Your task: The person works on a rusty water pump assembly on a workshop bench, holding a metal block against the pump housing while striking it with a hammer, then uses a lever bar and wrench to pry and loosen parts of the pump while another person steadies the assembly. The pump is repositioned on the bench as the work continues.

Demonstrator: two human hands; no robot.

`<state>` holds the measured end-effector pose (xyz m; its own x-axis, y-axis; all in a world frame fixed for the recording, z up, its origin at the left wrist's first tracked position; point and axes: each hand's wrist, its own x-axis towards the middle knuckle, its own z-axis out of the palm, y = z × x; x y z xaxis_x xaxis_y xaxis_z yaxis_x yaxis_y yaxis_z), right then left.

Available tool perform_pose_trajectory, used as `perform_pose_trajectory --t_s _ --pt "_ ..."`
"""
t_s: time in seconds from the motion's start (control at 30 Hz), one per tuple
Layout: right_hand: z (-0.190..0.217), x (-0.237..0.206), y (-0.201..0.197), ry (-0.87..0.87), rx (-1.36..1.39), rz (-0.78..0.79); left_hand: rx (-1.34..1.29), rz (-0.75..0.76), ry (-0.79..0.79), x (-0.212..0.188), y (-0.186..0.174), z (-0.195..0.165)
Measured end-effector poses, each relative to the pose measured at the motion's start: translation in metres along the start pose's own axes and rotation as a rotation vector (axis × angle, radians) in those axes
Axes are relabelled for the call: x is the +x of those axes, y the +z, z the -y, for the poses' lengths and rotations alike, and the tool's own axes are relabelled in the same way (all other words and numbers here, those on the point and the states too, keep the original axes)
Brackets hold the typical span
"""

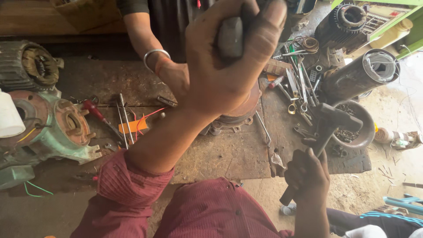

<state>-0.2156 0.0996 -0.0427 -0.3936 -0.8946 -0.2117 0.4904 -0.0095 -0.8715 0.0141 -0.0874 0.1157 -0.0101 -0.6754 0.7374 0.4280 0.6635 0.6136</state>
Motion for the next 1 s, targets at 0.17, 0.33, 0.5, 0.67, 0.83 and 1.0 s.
perform_pose_trajectory --t_s 0.17,0.33,0.5,0.67,0.83,1.0 --pt "0.0 -0.005 0.004 0.002 -0.011 0.028 -0.006 -0.006 -0.014 -0.002 0.013 0.006" --pt "0.001 -0.003 0.002 0.016 -0.047 -0.029 -0.069 0.014 -0.009 -0.003 0.018 0.013" --pt "-0.008 0.001 -0.005 0.007 -0.023 0.035 0.038 0.023 0.021 -0.002 0.02 0.026" --pt "0.003 0.002 0.006 0.06 -0.057 0.017 0.25 -0.01 0.108 0.004 0.031 0.05" --pt "-0.013 0.009 -0.027 0.091 -0.044 0.018 0.432 -0.049 0.082 0.011 0.039 0.068" --pt "-0.031 0.047 -0.128 0.013 -0.109 0.092 0.42 -0.035 -0.01 0.011 0.047 0.069"
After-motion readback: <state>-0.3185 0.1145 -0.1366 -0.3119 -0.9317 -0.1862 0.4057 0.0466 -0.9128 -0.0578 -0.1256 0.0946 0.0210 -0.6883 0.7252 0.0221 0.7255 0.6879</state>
